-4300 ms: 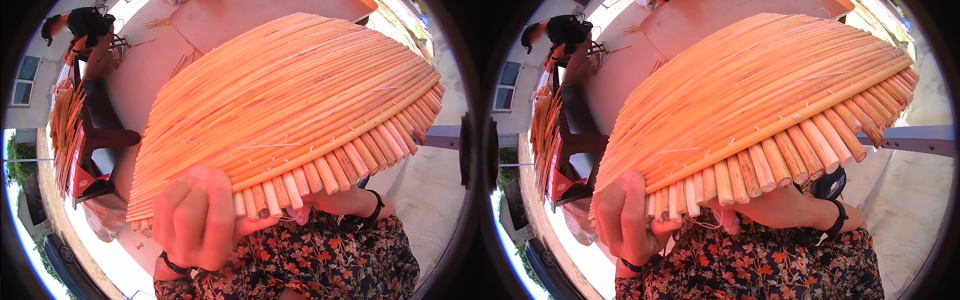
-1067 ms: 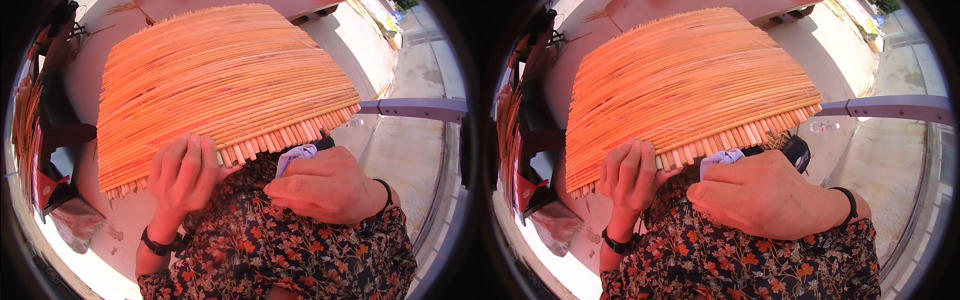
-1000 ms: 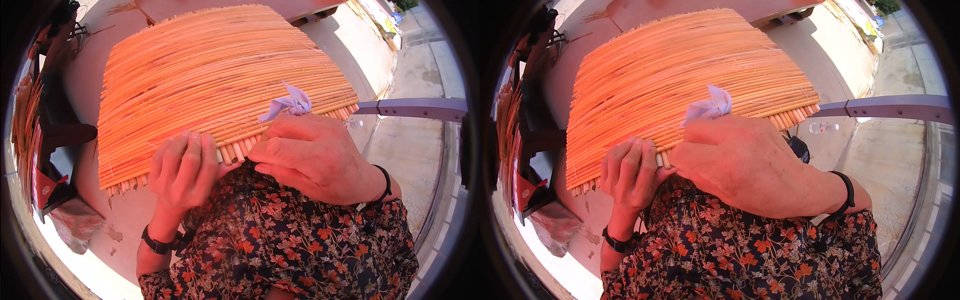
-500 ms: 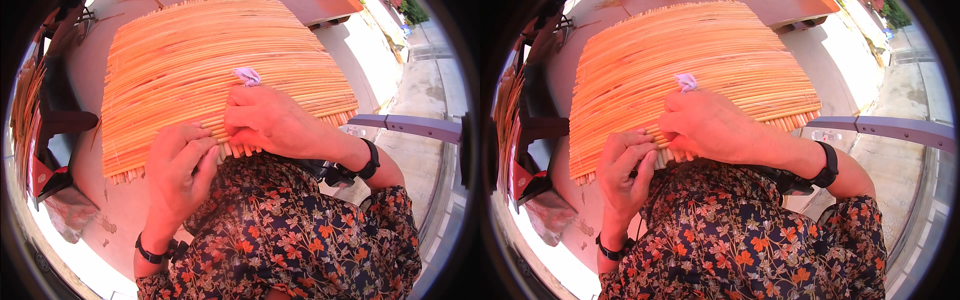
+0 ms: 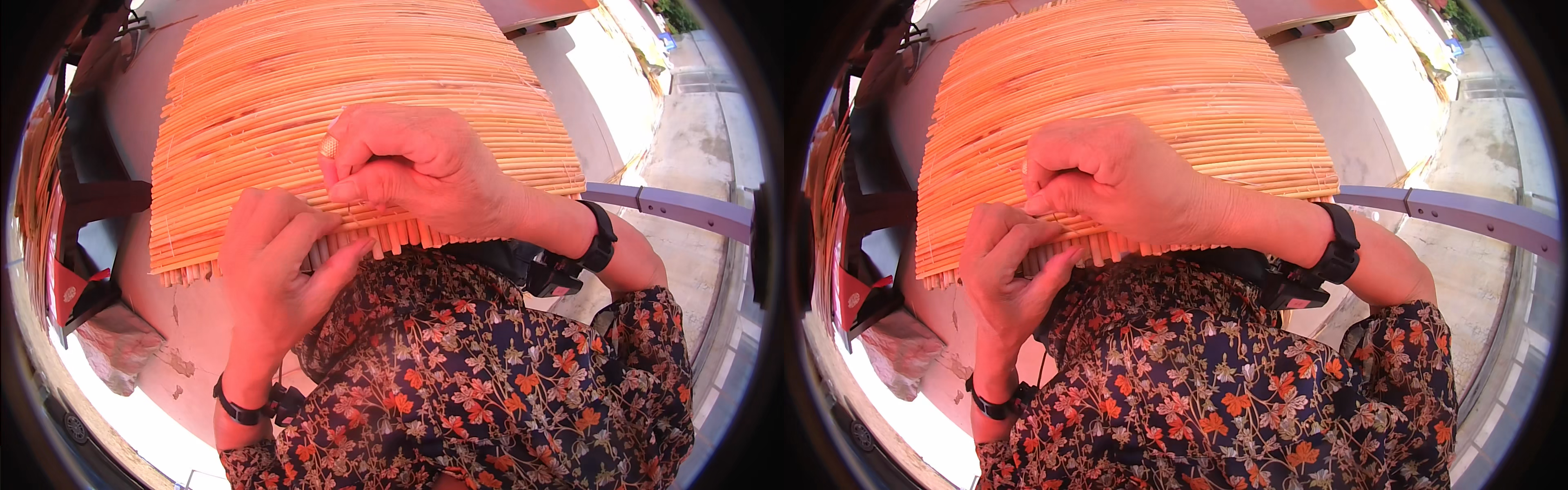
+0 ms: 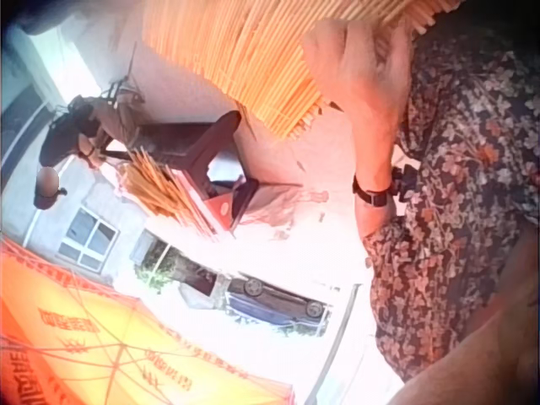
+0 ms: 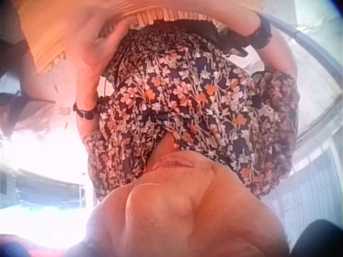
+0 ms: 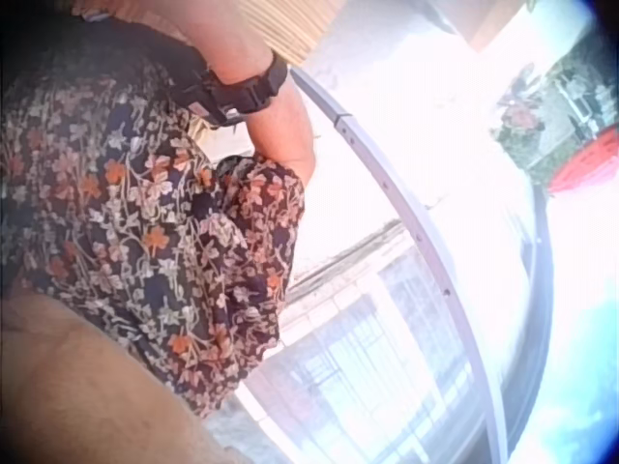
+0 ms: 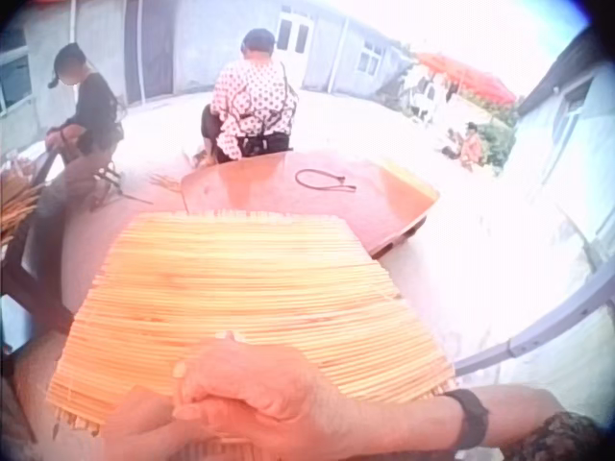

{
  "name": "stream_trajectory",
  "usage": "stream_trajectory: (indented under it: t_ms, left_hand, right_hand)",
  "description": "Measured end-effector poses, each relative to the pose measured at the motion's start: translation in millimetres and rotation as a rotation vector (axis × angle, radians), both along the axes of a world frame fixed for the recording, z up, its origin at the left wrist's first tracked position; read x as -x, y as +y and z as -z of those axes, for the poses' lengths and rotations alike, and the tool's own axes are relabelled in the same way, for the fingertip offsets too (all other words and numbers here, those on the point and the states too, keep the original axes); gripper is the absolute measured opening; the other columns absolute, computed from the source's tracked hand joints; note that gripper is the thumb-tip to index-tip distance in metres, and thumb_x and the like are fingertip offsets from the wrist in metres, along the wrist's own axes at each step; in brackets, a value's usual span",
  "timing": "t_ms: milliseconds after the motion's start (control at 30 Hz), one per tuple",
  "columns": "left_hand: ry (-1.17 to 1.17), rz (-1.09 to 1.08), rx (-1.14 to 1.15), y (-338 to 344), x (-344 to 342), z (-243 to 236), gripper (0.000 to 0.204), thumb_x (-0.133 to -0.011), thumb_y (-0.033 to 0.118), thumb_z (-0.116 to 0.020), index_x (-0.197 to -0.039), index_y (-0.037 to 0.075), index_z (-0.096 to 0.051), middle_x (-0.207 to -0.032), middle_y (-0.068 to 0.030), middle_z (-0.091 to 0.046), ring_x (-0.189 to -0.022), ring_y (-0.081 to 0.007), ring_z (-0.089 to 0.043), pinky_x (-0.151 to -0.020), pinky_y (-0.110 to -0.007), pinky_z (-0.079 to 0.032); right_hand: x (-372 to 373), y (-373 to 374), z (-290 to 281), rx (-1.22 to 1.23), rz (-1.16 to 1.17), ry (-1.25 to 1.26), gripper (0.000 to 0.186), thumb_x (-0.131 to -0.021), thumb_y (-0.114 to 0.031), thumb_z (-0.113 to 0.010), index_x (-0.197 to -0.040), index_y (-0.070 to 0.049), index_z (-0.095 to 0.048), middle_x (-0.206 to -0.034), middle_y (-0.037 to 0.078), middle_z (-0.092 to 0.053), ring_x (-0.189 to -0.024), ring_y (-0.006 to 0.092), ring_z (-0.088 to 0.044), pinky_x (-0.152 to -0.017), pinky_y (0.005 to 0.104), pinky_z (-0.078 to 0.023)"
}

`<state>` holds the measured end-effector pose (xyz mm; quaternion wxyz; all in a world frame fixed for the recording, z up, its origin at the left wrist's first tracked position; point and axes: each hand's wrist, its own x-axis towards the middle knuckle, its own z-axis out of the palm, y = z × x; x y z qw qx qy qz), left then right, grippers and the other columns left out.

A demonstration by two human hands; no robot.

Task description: The person weaves thin bamboo strips into a fan-shaped mat using a needle and thread. They repeatedly pass the needle through the strips to secure them, rotating the mat to work on different sections.

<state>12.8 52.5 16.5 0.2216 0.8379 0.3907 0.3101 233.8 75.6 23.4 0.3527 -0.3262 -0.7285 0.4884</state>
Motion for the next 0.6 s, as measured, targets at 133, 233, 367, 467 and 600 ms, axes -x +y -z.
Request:
stream_trajectory:
  t_ms: [133, 233, 367, 467, 600]
  left_hand:
    - [-0.061, -0.062, 0.148, -1, -9, 8, 0.026, -0.065, 0.012, -0.089, -0.083, 0.007, -0.072, -0.08, -0.0041, -0.06, -0.077, -0.0254, -0.057, -0.066, -0.038, -0.044]
    - [-0.098, -0.102, 0.18, 2, -14, 10, 0.024, -0.066, 0.01, -0.089, -0.083, 0.007, -0.072, -0.08, -0.0042, -0.06, -0.077, -0.0249, -0.057, -0.066, -0.038, -0.045]
    - [-0.112, -0.068, 0.13, 7, -15, 9, 0.021, -0.069, 0.006, -0.087, -0.083, 0.007, -0.072, -0.082, -0.004, -0.065, -0.079, -0.0247, -0.061, -0.068, -0.038, -0.046]
    - [-0.134, -0.029, 0.119, 11, -17, 6, 0.019, -0.071, 0.002, -0.085, -0.084, 0.006, -0.071, -0.084, -0.0042, -0.068, -0.08, -0.0242, -0.064, -0.069, -0.037, -0.047]
    - [-0.277, -0.042, 0.224, 9, -17, 11, 0.016, -0.076, 0.0, -0.083, -0.084, 0.005, -0.07, -0.082, -0.0058, -0.07, -0.077, -0.0234, -0.065, -0.069, -0.034, -0.048]
  right_hand:
    - [3, 17, -9, 0.254, 0.017, 0.194, 0.012, -0.102, -0.012, -0.063, -0.099, 0.0, -0.06, -0.092, 0.008, -0.071, -0.071, 0.0118, -0.07, -0.059, 0.0246, -0.058]
    - [-2, 12, -1, 0.621, 0.02, 0.298, 0.014, -0.106, -0.014, -0.058, -0.101, 0.0, -0.055, -0.09, 0.011, -0.071, -0.07, 0.0143, -0.072, -0.055, 0.0246, -0.06]
    - [-5, 13, 5, 0.648, 0.069, 0.381, 0.015, -0.107, -0.014, -0.055, -0.104, 0.0, -0.052, -0.09, 0.014, -0.071, -0.071, 0.0184, -0.074, -0.057, 0.0285, -0.064]
    - [-7, 12, 7, 0.677, 0.106, 0.447, 0.017, -0.105, -0.015, -0.058, -0.106, 0.001, -0.053, -0.089, 0.012, -0.071, -0.073, 0.0193, -0.074, -0.059, 0.0301, -0.064]
    - [-9, 14, 13, 0.706, 0.119, 0.514, 0.018, -0.105, -0.017, -0.059, -0.105, 0.0, -0.054, -0.088, 0.011, -0.07, -0.072, 0.0194, -0.073, -0.06, 0.0307, -0.064]
